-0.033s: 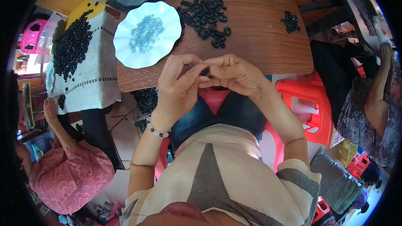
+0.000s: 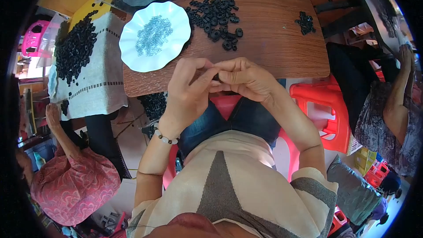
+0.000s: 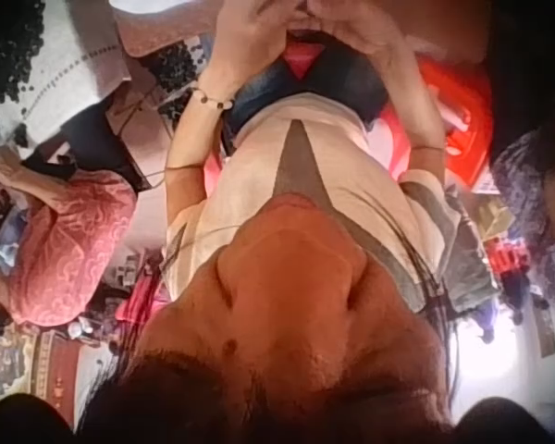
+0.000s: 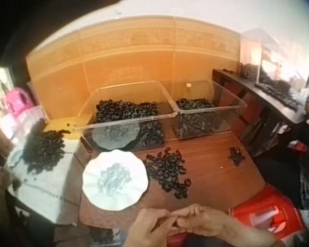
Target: Sorting and inspecting small black beads or components by hand.
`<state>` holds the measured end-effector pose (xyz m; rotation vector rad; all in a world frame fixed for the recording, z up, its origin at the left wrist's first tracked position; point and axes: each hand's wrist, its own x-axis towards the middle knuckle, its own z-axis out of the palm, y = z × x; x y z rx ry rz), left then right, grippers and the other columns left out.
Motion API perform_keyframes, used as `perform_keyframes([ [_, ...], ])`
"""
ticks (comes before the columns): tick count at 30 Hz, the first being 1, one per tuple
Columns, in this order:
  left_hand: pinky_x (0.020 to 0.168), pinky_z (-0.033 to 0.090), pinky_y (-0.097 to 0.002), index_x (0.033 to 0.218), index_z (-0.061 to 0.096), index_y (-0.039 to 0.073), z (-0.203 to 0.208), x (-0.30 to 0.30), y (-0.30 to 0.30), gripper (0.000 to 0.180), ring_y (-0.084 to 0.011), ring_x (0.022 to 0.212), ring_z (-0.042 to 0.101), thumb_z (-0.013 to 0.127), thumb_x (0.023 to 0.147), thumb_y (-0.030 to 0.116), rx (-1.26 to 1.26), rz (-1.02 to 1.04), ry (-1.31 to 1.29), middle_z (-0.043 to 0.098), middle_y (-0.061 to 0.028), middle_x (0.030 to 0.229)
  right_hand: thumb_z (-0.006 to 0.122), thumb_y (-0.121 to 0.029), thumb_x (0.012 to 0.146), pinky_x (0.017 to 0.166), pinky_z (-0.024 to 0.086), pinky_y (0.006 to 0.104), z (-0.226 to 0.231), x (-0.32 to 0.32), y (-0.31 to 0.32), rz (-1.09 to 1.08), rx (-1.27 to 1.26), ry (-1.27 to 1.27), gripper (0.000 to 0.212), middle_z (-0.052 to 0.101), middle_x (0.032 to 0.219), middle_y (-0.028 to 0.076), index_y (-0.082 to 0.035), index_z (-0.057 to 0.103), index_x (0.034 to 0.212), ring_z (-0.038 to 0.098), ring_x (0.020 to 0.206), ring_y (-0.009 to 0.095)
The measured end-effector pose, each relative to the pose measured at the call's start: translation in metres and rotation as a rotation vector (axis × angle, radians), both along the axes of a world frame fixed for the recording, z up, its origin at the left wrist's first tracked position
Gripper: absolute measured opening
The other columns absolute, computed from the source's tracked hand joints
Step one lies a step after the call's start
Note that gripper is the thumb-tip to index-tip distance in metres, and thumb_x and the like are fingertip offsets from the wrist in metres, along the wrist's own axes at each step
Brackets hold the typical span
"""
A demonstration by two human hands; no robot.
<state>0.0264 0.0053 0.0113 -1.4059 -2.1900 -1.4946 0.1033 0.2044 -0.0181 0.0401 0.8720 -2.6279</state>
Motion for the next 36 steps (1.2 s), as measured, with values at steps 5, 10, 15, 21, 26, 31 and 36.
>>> perform_keyframes([
  [5,0.075,0.055,-0.0342,0.109,0.077,0.003,-0.005,-0.005,0.001,0.038,-0.0274,0.092,0.066,0.077,0.073,-0.009,0.037,-0.017,-0.028,0.066,-0.0121,0.105,0.068,-0.019,0.1,0.108,0.053,0.0422,0.006,-0.001,0.0,0.0,0.053,0.005,0.044,0.069,0.125,0.018,0.009,0.061,0.134,0.069,0.115,0.023],
  [10,0.073,0.055,-0.0349,0.106,0.076,0.0,-0.015,-0.011,0.002,0.037,-0.0284,0.092,0.063,0.082,0.07,-0.004,0.09,0.01,-0.082,0.064,-0.0113,0.104,0.064,-0.026,0.104,0.103,0.056,0.0368,0.008,-0.001,0.001,-0.027,0.113,-0.035,0.044,0.07,0.122,0.018,0.007,0.063,0.132,0.069,0.114,0.023],
  [15,0.073,0.054,-0.0366,0.104,0.076,0.001,-0.014,-0.012,-0.001,0.036,-0.0272,0.09,0.063,0.086,0.07,0.003,0.081,0.083,-0.131,0.064,-0.0103,0.103,0.06,-0.035,0.106,0.096,0.059,0.0343,0.023,0.0,0.004,-0.088,0.278,-0.058,0.047,0.07,0.119,0.016,0.006,0.064,0.129,0.071,0.103,0.02],
  [21,0.071,0.054,-0.031,0.105,0.078,0.002,-0.014,-0.013,0.0,0.04,-0.0216,0.089,0.065,0.091,0.067,0.006,0.008,0.107,-0.023,0.066,-0.0096,0.104,0.063,-0.04,0.104,0.073,0.058,0.0235,0.036,-0.003,0.003,-0.208,0.851,0.016,0.042,0.072,0.106,0.007,-0.001,0.069,0.12,0.064,0.081,0.007],
  [26,0.076,0.054,-0.0373,0.102,0.076,0.001,-0.015,-0.013,0.0,0.035,-0.0266,0.093,0.062,0.088,0.071,0.012,-0.032,0.101,0.005,0.064,-0.0097,0.104,0.071,-0.025,0.101,0.07,0.052,0.02,0.041,-0.011,-0.007,-0.239,0.992,0.022,0.025,0.069,0.097,-0.001,-0.002,0.069,0.111,0.062,0.083,0.003],
  [31,0.074,0.054,-0.0366,0.102,0.077,0.001,-0.015,-0.014,0.0,0.032,-0.0262,0.089,0.063,0.087,0.075,0.013,-0.026,0.114,-0.001,0.064,-0.0094,0.103,0.075,-0.016,0.097,0.073,0.049,0.019,0.033,-0.018,-0.004,-0.266,1.07,0.17,0.018,0.067,0.094,-0.004,-0.003,0.068,0.107,0.06,0.085,0.002],
  [36,0.067,0.053,-0.036,0.101,0.077,0.001,-0.015,-0.014,0.001,0.023,-0.025,0.075,0.064,0.083,0.082,0.011,0.001,0.127,-0.11,0.064,-0.0099,0.1,0.078,-0.017,0.094,0.07,0.049,0.0217,0.05,-0.037,0.022,-0.547,1.238,0.348,0.014,0.07,0.087,-0.004,-0.006,0.073,0.103,0.06,0.078,0.003],
])
